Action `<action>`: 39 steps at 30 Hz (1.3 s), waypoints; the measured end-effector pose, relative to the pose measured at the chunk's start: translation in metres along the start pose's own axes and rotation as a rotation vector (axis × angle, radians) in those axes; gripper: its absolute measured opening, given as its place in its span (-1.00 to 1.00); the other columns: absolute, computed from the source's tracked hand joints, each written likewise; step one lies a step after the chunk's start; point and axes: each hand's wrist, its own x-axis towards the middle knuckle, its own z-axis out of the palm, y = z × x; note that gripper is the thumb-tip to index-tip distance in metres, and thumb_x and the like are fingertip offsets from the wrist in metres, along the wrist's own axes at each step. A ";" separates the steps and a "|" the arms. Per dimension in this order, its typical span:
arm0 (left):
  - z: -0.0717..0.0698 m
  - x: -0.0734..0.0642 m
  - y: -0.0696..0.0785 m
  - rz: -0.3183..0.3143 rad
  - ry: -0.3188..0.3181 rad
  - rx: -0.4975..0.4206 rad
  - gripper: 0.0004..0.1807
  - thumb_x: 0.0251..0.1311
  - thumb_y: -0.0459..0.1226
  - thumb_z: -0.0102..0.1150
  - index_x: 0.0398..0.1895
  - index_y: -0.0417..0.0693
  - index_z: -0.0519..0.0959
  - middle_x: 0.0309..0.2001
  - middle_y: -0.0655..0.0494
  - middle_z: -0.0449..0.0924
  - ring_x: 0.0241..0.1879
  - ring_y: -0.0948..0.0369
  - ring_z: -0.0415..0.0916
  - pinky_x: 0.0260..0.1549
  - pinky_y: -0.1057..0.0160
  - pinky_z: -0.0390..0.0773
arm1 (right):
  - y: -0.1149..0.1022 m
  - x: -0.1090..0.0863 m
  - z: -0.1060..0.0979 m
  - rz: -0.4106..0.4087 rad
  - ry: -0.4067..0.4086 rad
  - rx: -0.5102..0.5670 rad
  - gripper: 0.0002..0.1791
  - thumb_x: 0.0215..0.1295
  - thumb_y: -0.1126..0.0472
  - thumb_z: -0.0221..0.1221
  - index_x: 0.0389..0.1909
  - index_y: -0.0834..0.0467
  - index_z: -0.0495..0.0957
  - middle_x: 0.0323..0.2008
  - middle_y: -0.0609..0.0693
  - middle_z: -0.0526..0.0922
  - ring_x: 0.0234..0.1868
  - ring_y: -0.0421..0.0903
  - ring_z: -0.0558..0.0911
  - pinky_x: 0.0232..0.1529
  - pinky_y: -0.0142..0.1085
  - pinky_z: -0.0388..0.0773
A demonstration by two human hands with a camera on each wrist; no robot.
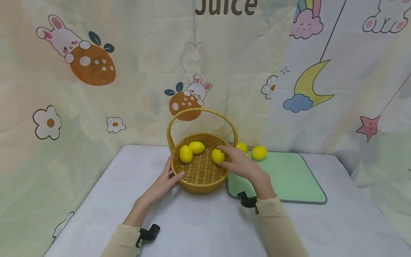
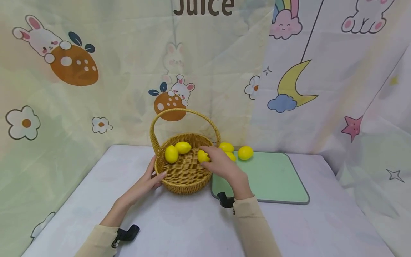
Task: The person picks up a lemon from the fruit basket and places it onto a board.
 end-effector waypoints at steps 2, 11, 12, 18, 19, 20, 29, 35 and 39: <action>0.000 0.000 0.000 -0.001 0.004 0.001 0.00 0.35 0.20 0.06 0.51 0.64 -0.49 0.62 0.20 -0.50 0.59 -0.08 -0.16 0.36 -0.01 0.38 | 0.002 0.004 0.007 -0.001 0.005 0.005 -0.36 0.34 0.16 0.25 0.43 0.05 0.33 0.39 0.04 0.42 0.30 0.11 0.51 0.26 0.03 0.52; 0.000 0.000 -0.002 -0.001 0.010 -0.007 0.02 0.32 0.23 0.07 0.52 0.61 -0.49 0.62 0.19 -0.50 0.59 -0.09 -0.16 0.35 0.00 0.39 | 0.011 0.026 0.040 0.017 0.046 -0.091 -0.30 0.36 0.13 0.24 0.48 0.08 0.25 0.47 0.14 0.25 0.45 0.16 0.33 0.38 0.10 0.39; 0.000 0.000 -0.002 -0.001 0.011 -0.007 0.02 0.33 0.22 0.07 0.52 0.61 -0.49 0.62 0.19 -0.51 0.58 -0.09 -0.15 0.36 -0.01 0.39 | 0.011 0.028 0.044 0.019 0.048 -0.103 -0.29 0.36 0.13 0.24 0.48 0.08 0.24 0.48 0.15 0.23 0.45 0.16 0.32 0.38 0.10 0.39; 0.000 0.000 -0.003 -0.003 0.022 -0.007 0.01 0.30 0.24 0.09 0.51 0.66 -0.46 0.62 0.21 -0.48 0.58 -0.08 -0.15 0.37 -0.02 0.37 | 0.010 0.037 0.058 0.037 0.099 -0.147 -0.26 0.32 0.19 0.25 0.50 0.04 0.22 0.50 0.17 0.18 0.53 0.15 0.17 0.44 0.11 0.30; 0.000 0.001 -0.003 -0.004 0.024 -0.007 0.02 0.29 0.25 0.10 0.51 0.67 -0.45 0.62 0.22 -0.48 0.59 -0.08 -0.15 0.37 -0.02 0.37 | 0.009 0.039 0.060 0.049 0.108 -0.150 -0.25 0.31 0.20 0.26 0.50 0.04 0.22 0.50 0.18 0.18 0.54 0.15 0.15 0.45 0.12 0.29; 0.000 0.001 -0.003 -0.003 0.024 -0.008 0.02 0.28 0.25 0.10 0.50 0.67 -0.45 0.62 0.22 -0.48 0.59 -0.07 -0.15 0.38 -0.02 0.36 | 0.008 0.040 0.061 0.063 0.117 -0.158 -0.25 0.30 0.22 0.26 0.50 0.04 0.23 0.50 0.18 0.17 0.55 0.15 0.13 0.45 0.13 0.28; 0.001 0.002 -0.002 0.008 0.022 -0.013 -0.01 0.30 0.23 0.10 0.49 0.73 -0.43 0.61 0.27 -0.47 0.59 -0.07 -0.16 0.38 -0.03 0.36 | 0.004 0.053 0.076 0.186 0.152 -0.368 -0.30 0.22 0.31 0.19 0.42 0.08 0.32 0.33 0.28 0.35 0.31 0.28 0.40 0.09 0.14 0.59; 0.001 0.002 0.000 -0.011 0.022 -0.008 -0.01 0.31 0.22 0.09 0.49 0.71 -0.45 0.61 0.25 -0.48 0.58 -0.08 -0.14 0.36 -0.02 0.38 | 0.004 0.054 0.078 0.222 0.098 -0.471 -0.28 0.23 0.24 0.18 0.45 0.01 0.31 0.31 0.25 0.39 0.16 0.23 0.53 -0.08 0.08 0.64; 0.001 0.001 -0.001 -0.007 0.023 -0.005 -0.02 0.33 0.20 0.08 0.49 0.71 -0.45 0.61 0.27 -0.48 0.59 -0.08 -0.14 0.37 -0.02 0.38 | 0.005 0.054 0.079 0.203 0.064 -0.489 -0.33 0.22 0.21 0.20 0.41 -0.03 0.39 0.24 0.19 0.46 0.05 0.15 0.56 -0.20 -0.01 0.63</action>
